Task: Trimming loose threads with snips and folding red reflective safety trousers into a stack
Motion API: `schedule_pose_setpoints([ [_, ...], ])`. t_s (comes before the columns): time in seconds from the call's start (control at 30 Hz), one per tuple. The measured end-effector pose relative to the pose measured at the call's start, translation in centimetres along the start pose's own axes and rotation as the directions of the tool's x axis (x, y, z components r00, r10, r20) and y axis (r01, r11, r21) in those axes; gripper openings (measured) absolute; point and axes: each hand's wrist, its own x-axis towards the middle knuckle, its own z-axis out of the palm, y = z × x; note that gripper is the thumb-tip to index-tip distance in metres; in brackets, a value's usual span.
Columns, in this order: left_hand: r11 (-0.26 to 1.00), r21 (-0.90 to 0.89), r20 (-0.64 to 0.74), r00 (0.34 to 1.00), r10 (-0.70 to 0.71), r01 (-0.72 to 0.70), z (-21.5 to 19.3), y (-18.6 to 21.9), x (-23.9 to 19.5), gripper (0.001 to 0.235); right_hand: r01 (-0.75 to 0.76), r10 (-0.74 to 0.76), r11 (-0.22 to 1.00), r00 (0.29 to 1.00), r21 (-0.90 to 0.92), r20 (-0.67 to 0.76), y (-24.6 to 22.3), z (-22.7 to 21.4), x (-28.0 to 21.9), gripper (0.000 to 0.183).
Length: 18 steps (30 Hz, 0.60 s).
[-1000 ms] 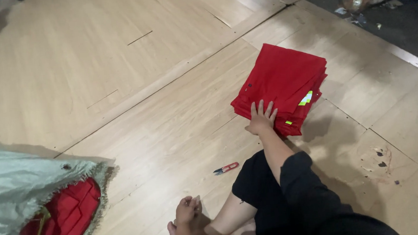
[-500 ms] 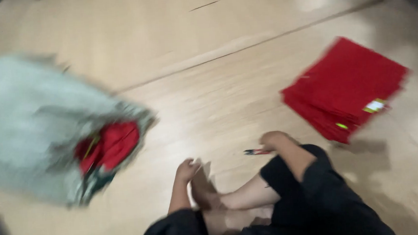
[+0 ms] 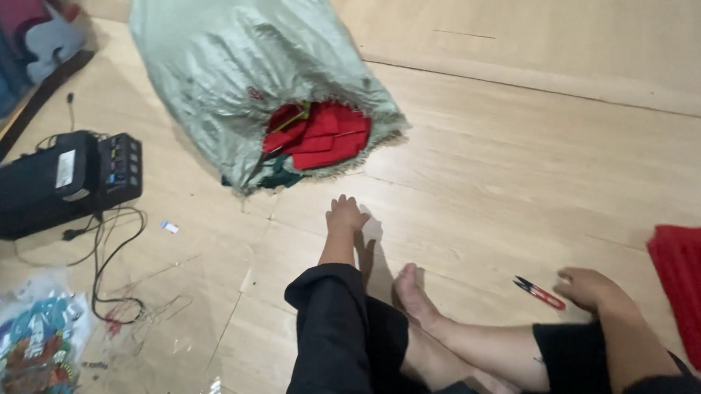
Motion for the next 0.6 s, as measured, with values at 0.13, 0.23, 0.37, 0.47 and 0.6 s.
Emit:
schedule_pose_setpoints([
  [0.13, 0.994, -0.013, 0.107, 0.989, -0.103, 0.105, -1.6, -0.8, 2.0, 0.076, -0.108, 0.106, 0.994, 0.992, 0.029, 0.065, -0.6, -0.7, -0.2, 0.064],
  [0.23, 0.991, -0.038, 0.089, 0.988, -0.123, 0.127, -2.2, -1.6, 4.1, 0.077, -0.183, 0.179, 0.982, 0.98, 0.042, 0.081, -3.3, -2.4, -2.3, 0.062],
  [0.37, 0.998, 0.0, -0.095, 0.993, -0.064, 0.065, 0.4, -3.5, 10.0, 0.075, -0.236, 0.236, 0.972, 0.971, 0.01, 0.029, -5.2, -4.3, -2.3, 0.062],
  [0.47, 1.0, -0.013, -0.149, 0.989, 0.019, -0.021, 0.7, -3.6, 12.4, 0.065, -0.211, 0.212, 0.977, 0.973, -0.012, 0.096, -5.2, -3.4, -1.4, 0.108],
  [0.6, 0.997, 0.01, -0.206, 0.975, 0.08, -0.08, 1.7, -2.7, 15.9, 0.056, -0.158, 0.155, 0.986, 0.987, 0.057, 0.045, -2.9, -1.6, 0.4, 0.087],
])
